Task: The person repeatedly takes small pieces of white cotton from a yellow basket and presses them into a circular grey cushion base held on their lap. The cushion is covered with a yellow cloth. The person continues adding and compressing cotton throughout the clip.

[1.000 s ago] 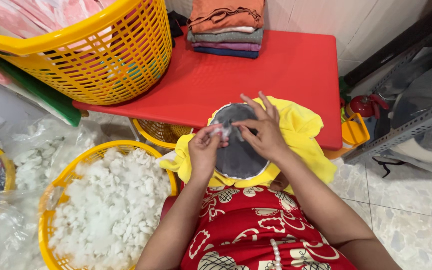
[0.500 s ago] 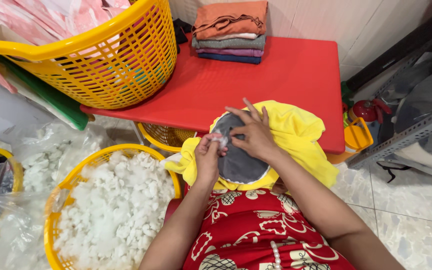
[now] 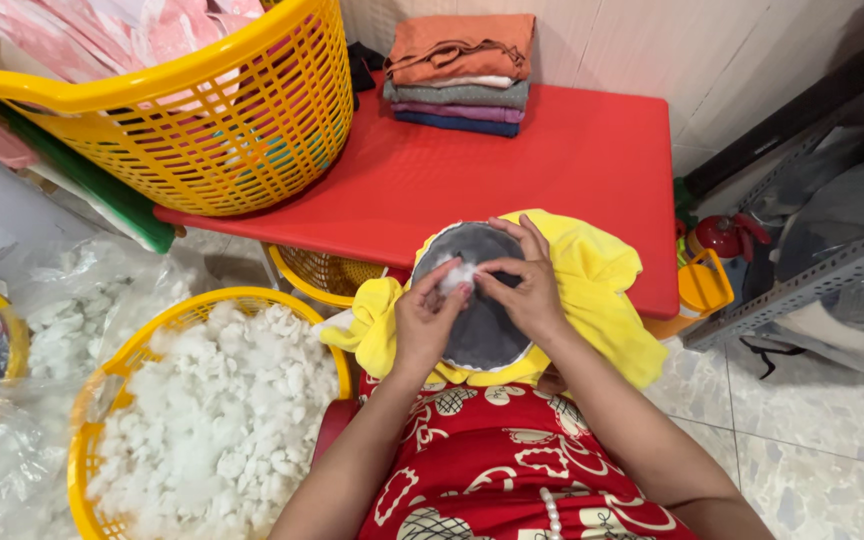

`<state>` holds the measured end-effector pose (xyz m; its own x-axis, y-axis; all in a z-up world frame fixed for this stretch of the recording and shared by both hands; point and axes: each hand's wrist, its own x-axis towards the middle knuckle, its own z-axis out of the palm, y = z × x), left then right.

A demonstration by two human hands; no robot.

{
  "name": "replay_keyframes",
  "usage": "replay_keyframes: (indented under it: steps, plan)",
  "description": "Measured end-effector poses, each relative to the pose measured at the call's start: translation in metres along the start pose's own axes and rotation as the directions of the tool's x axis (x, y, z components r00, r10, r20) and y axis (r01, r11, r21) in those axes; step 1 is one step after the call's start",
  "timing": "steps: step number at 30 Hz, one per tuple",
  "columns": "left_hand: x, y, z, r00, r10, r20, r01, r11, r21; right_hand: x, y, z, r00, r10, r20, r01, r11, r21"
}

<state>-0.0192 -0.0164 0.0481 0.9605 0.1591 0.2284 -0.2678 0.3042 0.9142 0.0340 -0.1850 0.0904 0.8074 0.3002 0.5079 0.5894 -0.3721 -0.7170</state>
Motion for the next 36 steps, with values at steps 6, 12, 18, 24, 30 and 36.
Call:
replay_keyframes:
  steps: [6, 12, 18, 24, 30, 36]
  plan:
    - [0.01, -0.013, -0.029, 0.996, -0.054, -0.075, 0.048, 0.996, -0.075, 0.0, -0.023, 0.003, 0.981, -0.14, 0.134, 0.158, 0.977, -0.14]
    - [-0.013, 0.011, -0.169, 0.984, 0.041, -0.175, -0.007, 0.981, 0.192, -0.011, -0.016, 0.002, 0.955, -0.15, 0.256, 0.228, 0.923, -0.31]
    - [-0.14, 0.006, -0.309, 0.868, -0.098, -0.486, 0.485, 0.375, 0.79, -0.016, -0.021, 0.002, 0.951, -0.155, 0.266, 0.244, 0.907, -0.344]
    - [-0.274, -0.085, -0.361, 0.783, -0.286, -0.552, 0.616, 0.237, 0.751, -0.013, -0.044, 0.01, 0.967, -0.083, 0.242, 0.162, 0.932, -0.325]
    - [-0.291, -0.144, -0.385, 0.785, -0.348, -0.512, 0.579, 0.119, 0.807, -0.015, -0.039, 0.017, 0.968, -0.113, 0.224, 0.185, 0.924, -0.334]
    - [-0.278, -0.165, -0.372, 0.599, -0.659, -0.455, 0.479, -0.159, 0.863, -0.018, -0.014, 0.011, 0.955, -0.165, 0.245, 0.263, 0.851, -0.455]
